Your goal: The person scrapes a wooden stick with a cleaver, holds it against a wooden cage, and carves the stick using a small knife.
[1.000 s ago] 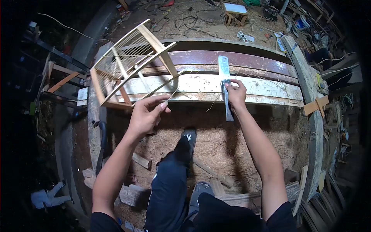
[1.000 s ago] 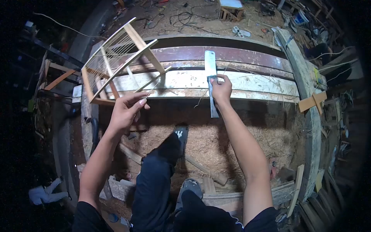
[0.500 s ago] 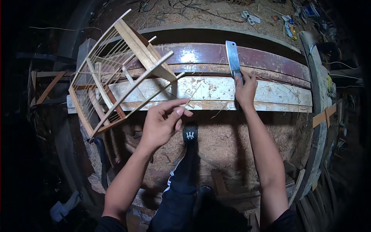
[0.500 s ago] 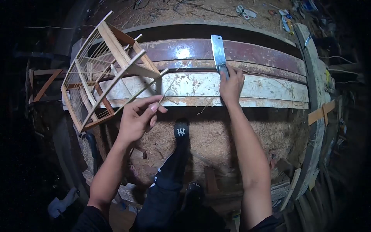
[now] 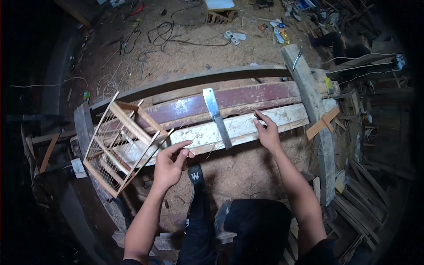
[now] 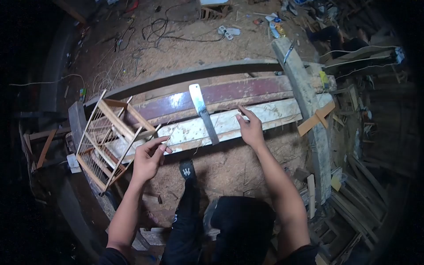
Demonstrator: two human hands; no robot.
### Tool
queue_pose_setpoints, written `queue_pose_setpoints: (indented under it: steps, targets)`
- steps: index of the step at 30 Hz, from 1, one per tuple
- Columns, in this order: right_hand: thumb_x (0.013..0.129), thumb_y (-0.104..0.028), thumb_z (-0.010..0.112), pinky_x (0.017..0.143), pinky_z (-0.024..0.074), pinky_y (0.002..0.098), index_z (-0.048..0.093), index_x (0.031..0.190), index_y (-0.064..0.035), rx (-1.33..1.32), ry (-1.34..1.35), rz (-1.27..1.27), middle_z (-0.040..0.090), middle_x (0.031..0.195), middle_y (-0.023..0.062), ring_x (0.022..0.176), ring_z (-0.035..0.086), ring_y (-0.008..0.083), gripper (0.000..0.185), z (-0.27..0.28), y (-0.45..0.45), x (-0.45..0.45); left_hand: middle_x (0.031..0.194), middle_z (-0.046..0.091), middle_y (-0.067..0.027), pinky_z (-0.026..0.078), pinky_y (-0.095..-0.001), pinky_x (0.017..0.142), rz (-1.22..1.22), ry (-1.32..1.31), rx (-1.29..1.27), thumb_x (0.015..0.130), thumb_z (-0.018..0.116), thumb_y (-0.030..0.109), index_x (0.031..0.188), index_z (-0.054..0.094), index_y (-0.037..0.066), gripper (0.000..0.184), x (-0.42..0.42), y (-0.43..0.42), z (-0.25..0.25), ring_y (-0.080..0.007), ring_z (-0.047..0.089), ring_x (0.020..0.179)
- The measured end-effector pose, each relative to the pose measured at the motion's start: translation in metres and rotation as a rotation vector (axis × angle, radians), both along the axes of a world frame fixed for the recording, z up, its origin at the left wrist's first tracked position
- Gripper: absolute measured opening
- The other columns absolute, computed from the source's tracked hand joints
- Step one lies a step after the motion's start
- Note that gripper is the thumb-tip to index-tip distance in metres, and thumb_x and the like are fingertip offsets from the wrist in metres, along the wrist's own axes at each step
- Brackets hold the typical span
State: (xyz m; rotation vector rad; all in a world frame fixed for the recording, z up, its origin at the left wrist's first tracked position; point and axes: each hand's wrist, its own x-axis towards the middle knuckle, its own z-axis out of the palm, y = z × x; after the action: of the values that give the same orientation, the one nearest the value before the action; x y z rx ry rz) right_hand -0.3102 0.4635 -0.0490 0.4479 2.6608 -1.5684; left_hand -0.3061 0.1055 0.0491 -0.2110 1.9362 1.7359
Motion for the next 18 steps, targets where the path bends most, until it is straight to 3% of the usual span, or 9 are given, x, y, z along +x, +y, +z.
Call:
queue_pose_setpoints:
  steps: [4,5,7,9,11,13,15,17,18]
  targets:
    - [0.101,-0.015,0.064,0.094,0.0538,0.0349,0.066,0.134,-0.0030,0.004,-0.073,-0.093,0.071,0.124,0.0189,0.113,0.068,0.0236,0.035,0.013,0.057,-0.005,0.089,0.074,-0.0031,0.042,-0.0214,0.056,-0.136,0.050,-0.043,0.100,0.059,0.004,0.134,0.066,0.001,0.034,-0.029,0.023,0.013,-0.0024,0.048,0.062]
    - [0.102,-0.016,0.063,0.093,0.0541,0.0364,0.066,0.133,-0.0028,0.159,-0.053,-0.011,0.071,0.122,0.0185,0.111,0.069,0.0232,0.034,0.011,0.078,-0.006,0.089,0.074,-0.0026,0.042,-0.0210,0.057,-0.216,0.081,-0.097,0.099,0.060,0.003,0.134,0.066,0.001,0.035,-0.037,0.033,0.015,-0.0027,0.049,0.063]
    - [0.102,-0.017,0.064,0.093,0.0542,0.0365,0.068,0.130,-0.0016,0.107,-0.087,-0.067,0.073,0.119,0.0180,0.109,0.070,0.0231,0.032,0.008,0.113,-0.010,0.087,0.073,-0.0023,0.043,-0.0210,0.059,-0.234,0.015,-0.125,0.098,0.061,0.002,0.134,0.066,0.003,0.037,-0.050,0.056,0.020,-0.0028,0.050,0.067]
    - [0.100,-0.017,0.065,0.091,0.0549,0.0356,0.069,0.127,-0.0008,0.167,-0.011,-0.018,0.073,0.115,0.0177,0.108,0.070,0.0236,0.031,0.008,0.153,-0.025,0.085,0.073,-0.0033,0.045,-0.0222,0.059,-0.270,0.110,-0.151,0.098,0.062,0.003,0.135,0.065,0.003,0.038,-0.061,0.078,0.015,-0.0029,0.054,0.067]
    - [0.098,-0.015,0.066,0.088,0.0555,0.0347,0.069,0.125,0.0000,0.129,-0.084,-0.090,0.074,0.110,0.0185,0.106,0.071,0.0264,0.031,0.003,0.191,-0.054,0.083,0.072,-0.0067,0.051,-0.0259,0.057,-0.237,-0.025,-0.068,0.100,0.062,0.002,0.136,0.064,0.000,0.036,-0.071,0.105,0.015,-0.0094,0.063,0.064]
    - [0.097,-0.012,0.067,0.083,0.0561,0.0367,0.068,0.125,-0.0003,0.331,0.041,-0.004,0.073,0.109,0.0196,0.102,0.071,0.0288,0.031,-0.014,0.236,-0.070,0.085,0.072,-0.0076,0.052,-0.0265,0.056,-0.156,-0.091,0.008,0.102,0.060,0.002,0.135,0.064,0.000,0.034,-0.079,0.138,0.002,-0.0120,0.064,0.063]
    - [0.096,-0.011,0.066,0.082,0.0556,0.0384,0.069,0.122,-0.0003,0.279,0.057,-0.051,0.073,0.107,0.0200,0.100,0.071,0.0316,0.029,-0.016,0.256,-0.091,0.088,0.073,-0.0081,0.052,-0.0265,0.055,-0.129,-0.069,0.046,0.102,0.061,0.004,0.134,0.064,-0.001,0.033,-0.088,0.166,-0.009,-0.0125,0.065,0.062]
    - [0.095,-0.010,0.065,0.082,0.0552,0.0401,0.070,0.120,-0.0002,0.222,0.102,-0.074,0.072,0.105,0.0203,0.097,0.071,0.0343,0.027,-0.018,0.280,-0.132,0.090,0.074,-0.0084,0.051,-0.0251,0.056,-0.148,-0.166,-0.053,0.101,0.062,0.004,0.132,0.066,-0.001,0.031,-0.100,0.194,-0.003,-0.0108,0.064,0.063]
    - [0.094,-0.008,0.065,0.083,0.0545,0.0412,0.070,0.118,-0.0006,0.328,0.198,-0.017,0.071,0.103,0.0204,0.096,0.070,0.0362,0.025,-0.022,0.296,-0.149,0.093,0.075,-0.0087,0.049,-0.0242,0.056,-0.215,-0.062,-0.197,0.100,0.065,0.005,0.129,0.069,0.001,0.029,-0.107,0.203,-0.012,-0.0080,0.063,0.063]
